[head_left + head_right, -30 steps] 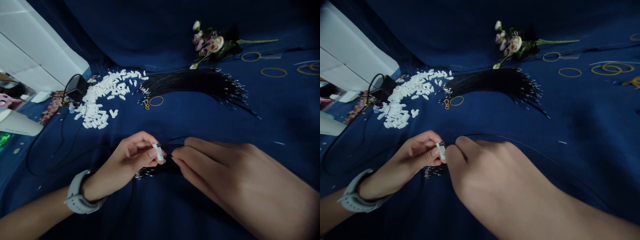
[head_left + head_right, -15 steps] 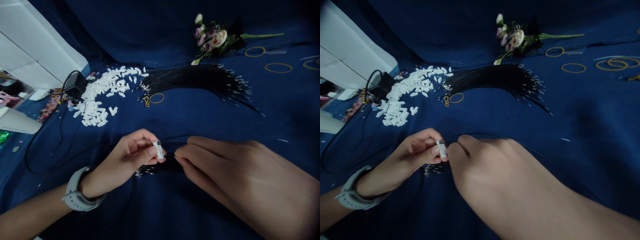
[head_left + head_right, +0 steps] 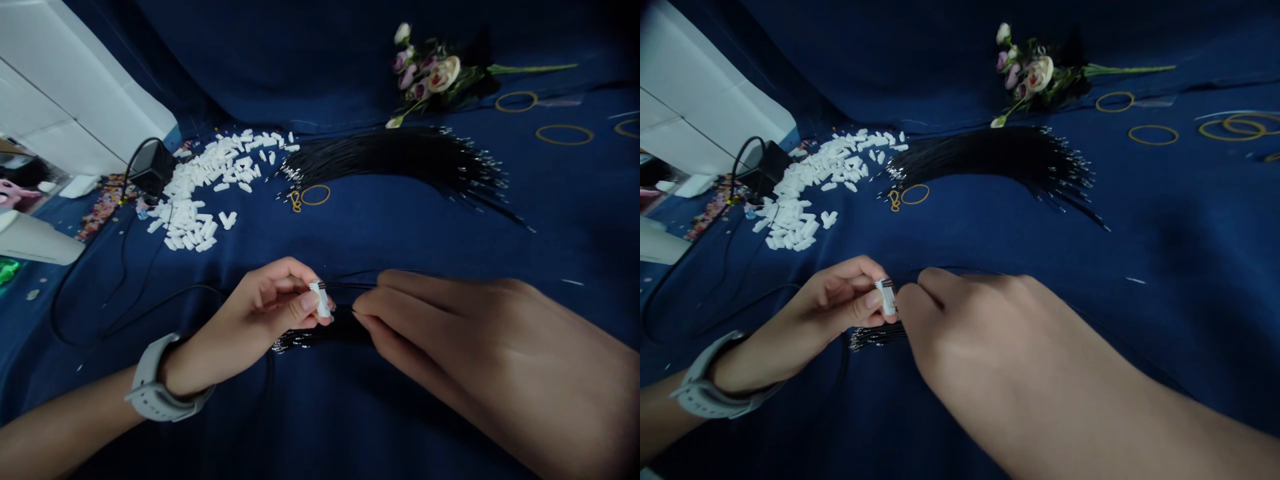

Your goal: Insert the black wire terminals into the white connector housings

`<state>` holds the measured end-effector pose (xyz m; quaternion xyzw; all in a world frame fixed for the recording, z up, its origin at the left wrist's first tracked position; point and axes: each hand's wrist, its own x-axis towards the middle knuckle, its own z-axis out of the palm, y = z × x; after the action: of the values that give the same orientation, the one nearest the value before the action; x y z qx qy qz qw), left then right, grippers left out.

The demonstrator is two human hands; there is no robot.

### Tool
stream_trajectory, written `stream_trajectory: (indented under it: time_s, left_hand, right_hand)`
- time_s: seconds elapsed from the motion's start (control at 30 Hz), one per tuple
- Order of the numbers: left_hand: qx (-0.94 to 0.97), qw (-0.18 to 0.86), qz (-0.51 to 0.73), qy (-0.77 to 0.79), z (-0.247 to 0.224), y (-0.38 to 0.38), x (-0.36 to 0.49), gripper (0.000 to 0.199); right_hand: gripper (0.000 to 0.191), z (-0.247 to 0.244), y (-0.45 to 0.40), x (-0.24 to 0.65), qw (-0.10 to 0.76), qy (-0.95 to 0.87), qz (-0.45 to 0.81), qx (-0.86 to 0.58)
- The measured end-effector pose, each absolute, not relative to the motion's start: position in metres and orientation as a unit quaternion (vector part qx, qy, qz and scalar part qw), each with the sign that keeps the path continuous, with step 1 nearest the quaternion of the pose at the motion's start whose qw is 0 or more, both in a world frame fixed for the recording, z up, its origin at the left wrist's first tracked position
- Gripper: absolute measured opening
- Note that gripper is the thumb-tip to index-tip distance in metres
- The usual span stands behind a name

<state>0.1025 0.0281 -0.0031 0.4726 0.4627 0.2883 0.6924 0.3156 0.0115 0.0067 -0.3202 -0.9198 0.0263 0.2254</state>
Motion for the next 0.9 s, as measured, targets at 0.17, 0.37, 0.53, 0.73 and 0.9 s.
stream_trajectory:
  time_s: [0.17,0.37,0.53,0.73,0.9]
  left_hand:
    - [0.474,0.693,0.282,0.464,-0.0033,0.0281,0.1023,0.006]
    - [0.466,0.702,0.277,0.463,-0.0045,0.028,0.1021,0.008]
    - [0.454,0.704,0.278,0.47,-0.0044,0.0292,0.1042,0.013]
    - [0.447,0.699,0.292,0.477,-0.0036,0.0281,0.108,0.018]
    - [0.459,0.693,0.296,0.471,-0.0051,0.0267,0.1074,0.018]
  right_hand:
    - [0.027,0.0043,0.0114,0.3169,0.227,-0.917,0.043,-0.326]
    - [0.028,0.0052,0.0158,0.3136,0.22,-0.921,0.05,-0.318]
    - [0.026,0.0092,0.016,0.316,0.206,-0.926,0.012,-0.315]
    - [0.03,0.0064,0.018,0.3146,0.161,-0.94,-0.027,-0.301]
    - [0.03,0.0072,0.0187,0.314,0.141,-0.934,0.027,-0.328]
